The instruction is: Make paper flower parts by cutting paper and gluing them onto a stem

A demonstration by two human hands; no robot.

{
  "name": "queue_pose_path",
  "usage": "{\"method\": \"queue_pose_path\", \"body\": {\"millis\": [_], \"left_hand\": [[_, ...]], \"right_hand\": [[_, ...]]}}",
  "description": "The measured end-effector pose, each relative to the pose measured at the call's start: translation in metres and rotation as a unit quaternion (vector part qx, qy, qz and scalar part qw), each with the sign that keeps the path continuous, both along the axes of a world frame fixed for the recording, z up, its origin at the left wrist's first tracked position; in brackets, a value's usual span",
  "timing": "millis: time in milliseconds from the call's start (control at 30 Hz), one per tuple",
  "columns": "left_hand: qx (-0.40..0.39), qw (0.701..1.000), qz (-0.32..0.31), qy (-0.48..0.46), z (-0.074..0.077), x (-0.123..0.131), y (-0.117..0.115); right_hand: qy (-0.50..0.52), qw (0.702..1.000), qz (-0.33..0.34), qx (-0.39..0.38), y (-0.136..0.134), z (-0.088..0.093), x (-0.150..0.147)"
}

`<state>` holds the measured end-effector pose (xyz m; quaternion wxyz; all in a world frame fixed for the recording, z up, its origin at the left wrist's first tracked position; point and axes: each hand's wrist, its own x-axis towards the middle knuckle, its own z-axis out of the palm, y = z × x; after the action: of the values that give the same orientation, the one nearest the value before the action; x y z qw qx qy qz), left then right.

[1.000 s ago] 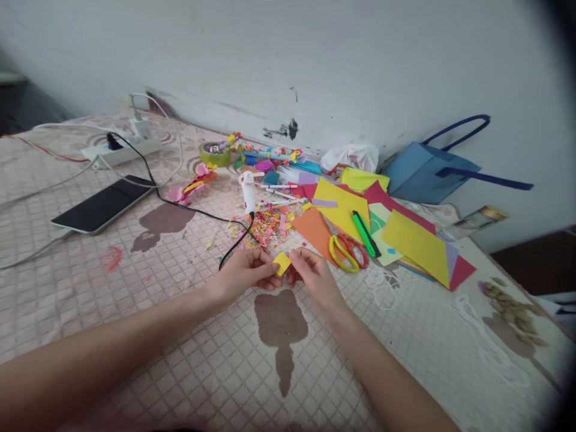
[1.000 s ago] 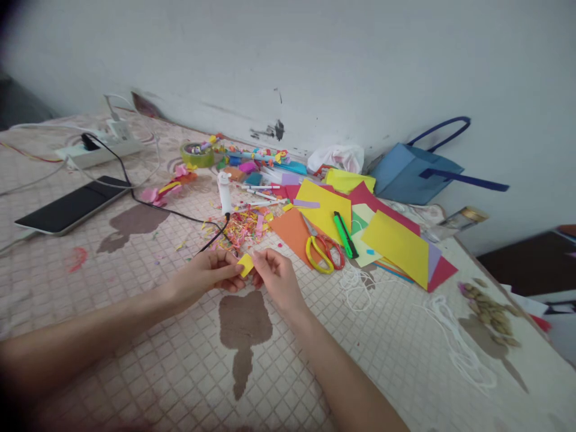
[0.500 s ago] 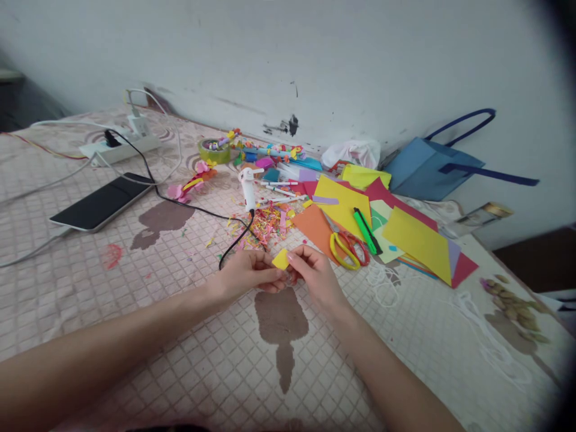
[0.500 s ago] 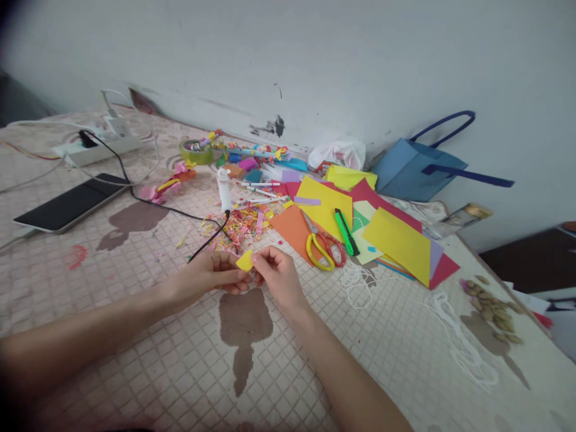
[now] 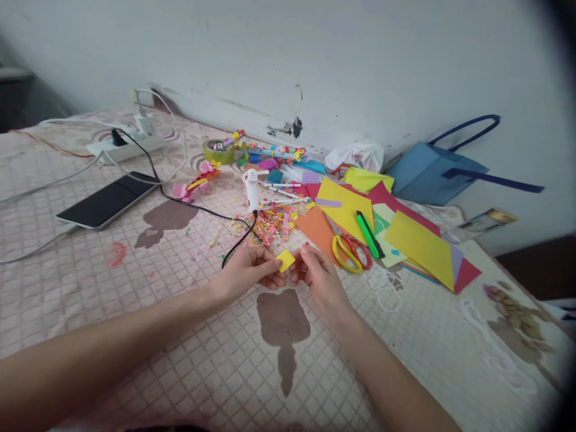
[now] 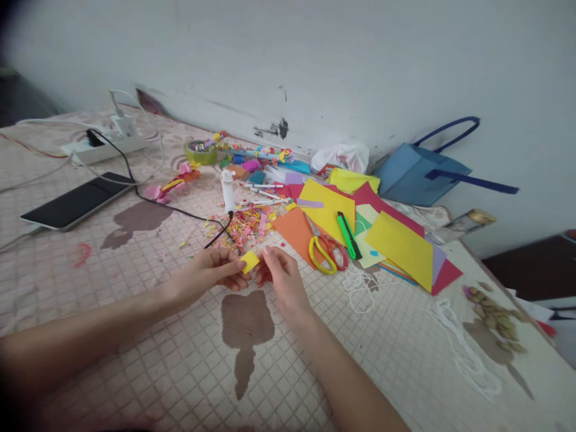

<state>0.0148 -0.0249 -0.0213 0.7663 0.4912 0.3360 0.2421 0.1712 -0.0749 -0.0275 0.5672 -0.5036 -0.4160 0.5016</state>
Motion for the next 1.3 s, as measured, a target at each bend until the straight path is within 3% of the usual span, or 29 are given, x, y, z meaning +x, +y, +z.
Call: {"method": "queue_pose_path", "body": {"millis": [167, 467, 767, 1100, 1300], "left_hand": [[0.066, 0.997, -0.028, 0.019, -0.0008, 0.0000, 0.0000], [0.209, 0.973, -0.026, 0.093, 0.0051, -0.0015, -0.0033], [0.137, 0.989, -0.046, 0.031, -0.0012, 0.0002, -0.0017], [0.068, 0.997, 0.003, 0.029, 0.0062, 0.0012, -0.0011], [0.064, 0.998, 0.010, 0.018, 0.0041, 0.0010, -0.0005]], "right_hand": [[-0.052, 0.996, 0.072, 0.000, 0.0000, 0.0038, 0.0056], [-0.128, 0.988, 0.084, 0.011, 0.0006, 0.0054, 0.0091], [-0.080, 0.996, 0.042, 0.003, -0.0004, 0.0012, 0.0050], [-0.048, 0.998, 0.037, 0.011, -0.0020, 0.0010, 0.0003], [-0.059, 0.995, 0.074, -0.013, -0.0015, 0.0038, 0.0039]]}}
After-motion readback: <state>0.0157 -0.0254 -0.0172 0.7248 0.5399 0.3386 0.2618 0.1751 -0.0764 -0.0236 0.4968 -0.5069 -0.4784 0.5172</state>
